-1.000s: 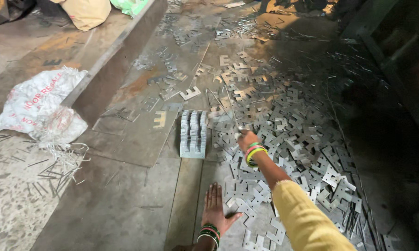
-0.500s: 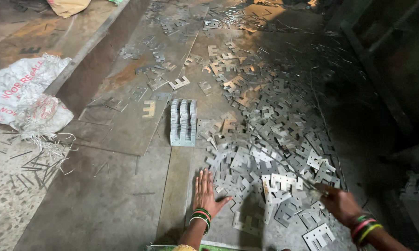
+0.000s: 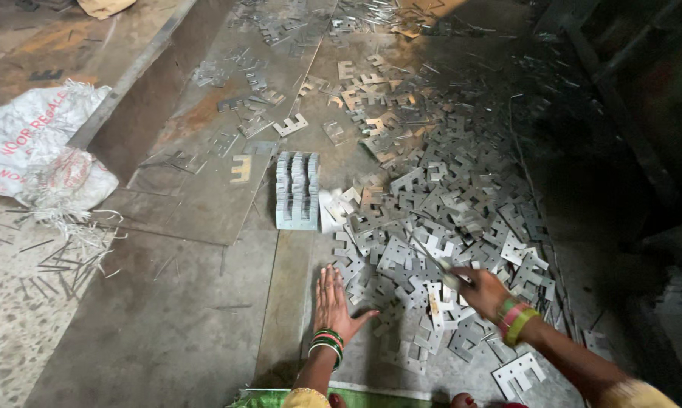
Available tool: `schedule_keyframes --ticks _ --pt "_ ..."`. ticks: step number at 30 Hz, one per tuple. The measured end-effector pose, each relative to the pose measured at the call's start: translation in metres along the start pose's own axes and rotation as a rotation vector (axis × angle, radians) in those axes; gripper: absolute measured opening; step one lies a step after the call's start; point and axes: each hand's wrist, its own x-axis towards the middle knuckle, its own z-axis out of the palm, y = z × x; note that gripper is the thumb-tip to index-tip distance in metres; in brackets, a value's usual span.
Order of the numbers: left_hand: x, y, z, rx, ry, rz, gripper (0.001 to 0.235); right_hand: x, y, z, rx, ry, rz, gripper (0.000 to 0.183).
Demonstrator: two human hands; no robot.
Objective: The person picks up metal pieces from a pile on the floor and stacks them into vertical columns by hand.
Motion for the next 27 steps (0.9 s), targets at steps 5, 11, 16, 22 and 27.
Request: schedule_keyframes --ticks 5,11,16,22,27 --pt "-0.002 0.011 -0.006 -0.009 -0.008 -0.031 0.145 -0.071 0.081 -0.068 -0.387 -0.017 0.061 0.045" --pt "-0.024 0.055 0.014 -0.053 -0.141 0.155 0.149 -0.095 0.16 -0.13 -0.43 0.142 -0.155 0.049" --pt "-0.027 0.092 0.041 -0.001 -0.022 0.016 0.144 -0.071 0.157 -0.104 0.153 0.344 -0.015 0.05" --pt "-0.031 0.125 0.061 -0.177 0.235 -0.075 0.145 0.112 0.113 -0.051 0.081 0.535 0.127 0.048" --pt "-0.033 0.107 0.08 0.158 0.123 -0.106 0.141 0.118 0.12 0.028 0.0 0.425 0.066 0.052"
